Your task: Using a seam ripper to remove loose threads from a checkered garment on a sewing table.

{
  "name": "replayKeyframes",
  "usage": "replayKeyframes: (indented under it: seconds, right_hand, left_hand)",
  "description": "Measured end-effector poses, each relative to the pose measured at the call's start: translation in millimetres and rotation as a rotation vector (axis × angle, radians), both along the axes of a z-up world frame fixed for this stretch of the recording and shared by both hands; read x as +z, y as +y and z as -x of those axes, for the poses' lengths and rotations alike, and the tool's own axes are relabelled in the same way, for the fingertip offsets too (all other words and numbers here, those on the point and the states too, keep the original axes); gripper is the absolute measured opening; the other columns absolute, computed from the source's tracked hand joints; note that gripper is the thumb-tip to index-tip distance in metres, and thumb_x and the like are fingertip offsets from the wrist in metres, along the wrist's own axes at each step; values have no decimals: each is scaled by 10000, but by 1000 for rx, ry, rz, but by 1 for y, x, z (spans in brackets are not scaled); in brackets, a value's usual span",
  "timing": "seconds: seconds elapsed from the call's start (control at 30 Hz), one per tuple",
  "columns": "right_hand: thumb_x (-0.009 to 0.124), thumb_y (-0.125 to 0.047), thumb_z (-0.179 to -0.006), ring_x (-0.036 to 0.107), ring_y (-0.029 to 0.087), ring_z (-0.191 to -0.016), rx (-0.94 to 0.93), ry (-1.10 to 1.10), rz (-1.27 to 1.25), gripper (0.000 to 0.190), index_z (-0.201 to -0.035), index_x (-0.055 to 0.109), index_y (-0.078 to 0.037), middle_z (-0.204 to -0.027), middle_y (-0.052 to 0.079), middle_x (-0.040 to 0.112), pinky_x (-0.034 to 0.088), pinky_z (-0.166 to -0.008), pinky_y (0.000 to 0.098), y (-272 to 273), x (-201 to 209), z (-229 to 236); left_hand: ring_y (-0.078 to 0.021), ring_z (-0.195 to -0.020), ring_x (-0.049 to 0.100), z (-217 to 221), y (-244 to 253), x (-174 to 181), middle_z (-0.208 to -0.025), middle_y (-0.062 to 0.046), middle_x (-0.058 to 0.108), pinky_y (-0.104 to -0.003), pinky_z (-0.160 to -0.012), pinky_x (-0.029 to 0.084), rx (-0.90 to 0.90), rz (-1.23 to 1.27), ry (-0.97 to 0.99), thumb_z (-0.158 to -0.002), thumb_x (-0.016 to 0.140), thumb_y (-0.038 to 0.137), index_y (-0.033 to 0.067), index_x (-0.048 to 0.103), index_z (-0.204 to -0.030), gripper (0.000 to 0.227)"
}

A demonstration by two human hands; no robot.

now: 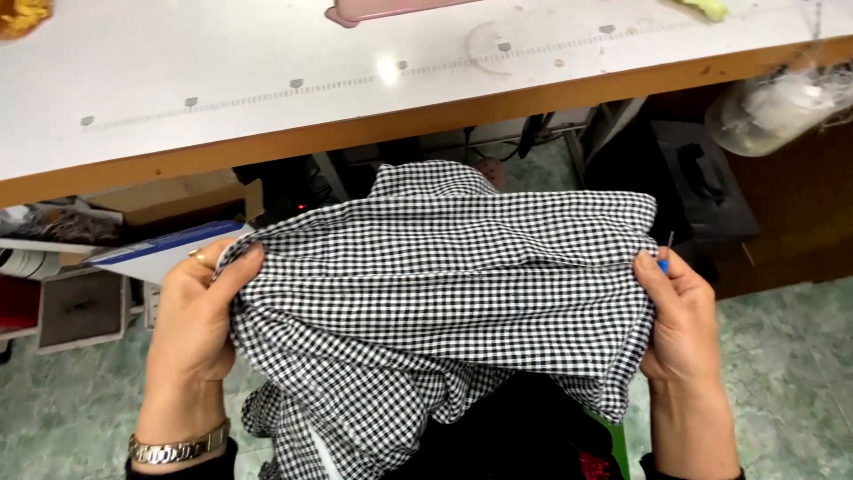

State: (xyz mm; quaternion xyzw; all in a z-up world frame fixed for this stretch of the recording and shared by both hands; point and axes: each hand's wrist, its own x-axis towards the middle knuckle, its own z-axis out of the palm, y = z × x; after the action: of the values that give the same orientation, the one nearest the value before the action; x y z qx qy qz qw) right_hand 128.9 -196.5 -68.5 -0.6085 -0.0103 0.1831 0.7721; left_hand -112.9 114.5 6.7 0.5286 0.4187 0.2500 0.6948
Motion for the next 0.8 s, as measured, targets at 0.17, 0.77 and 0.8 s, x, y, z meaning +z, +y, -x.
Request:
replayKeyframes:
  seconds: [0.17, 0.77, 0.8]
  right_hand:
    - [601, -148, -942, 596, 111, -810, 17, 5, -80, 83, -897, 585, -81, -896, 25, 632, 495, -726, 225, 0, -3, -1]
    - [592, -118, -917, 624, 168, -881, 29, 50, -145, 104, -965, 624, -32, -981, 68, 660, 530, -808, 284, 0, 7, 3]
    - [592, -118, -917, 624, 168, -881, 23, 51, -145, 104, -965, 624, -32, -981, 68, 660, 530, -808, 284, 0, 9, 3]
  left_hand:
    - [-352, -1050, 515, -5, -13, -1, -1055, -161, 594, -506, -984, 347, 13, -1458, 542, -922, 630, 45, -16, 592, -1240, 326]
    - [-236, -749, 494, -114, -125, 2, -826, -66, 559, -350, -623, 402, -427, -1971, 155, -860, 584, -57, 52, 633, -910, 129]
    - [-236, -749, 494, -114, -123, 1, -826, -66, 559, -350, -623, 402, -431, -1971, 149, -860, 584, -57, 52, 633, -910, 129]
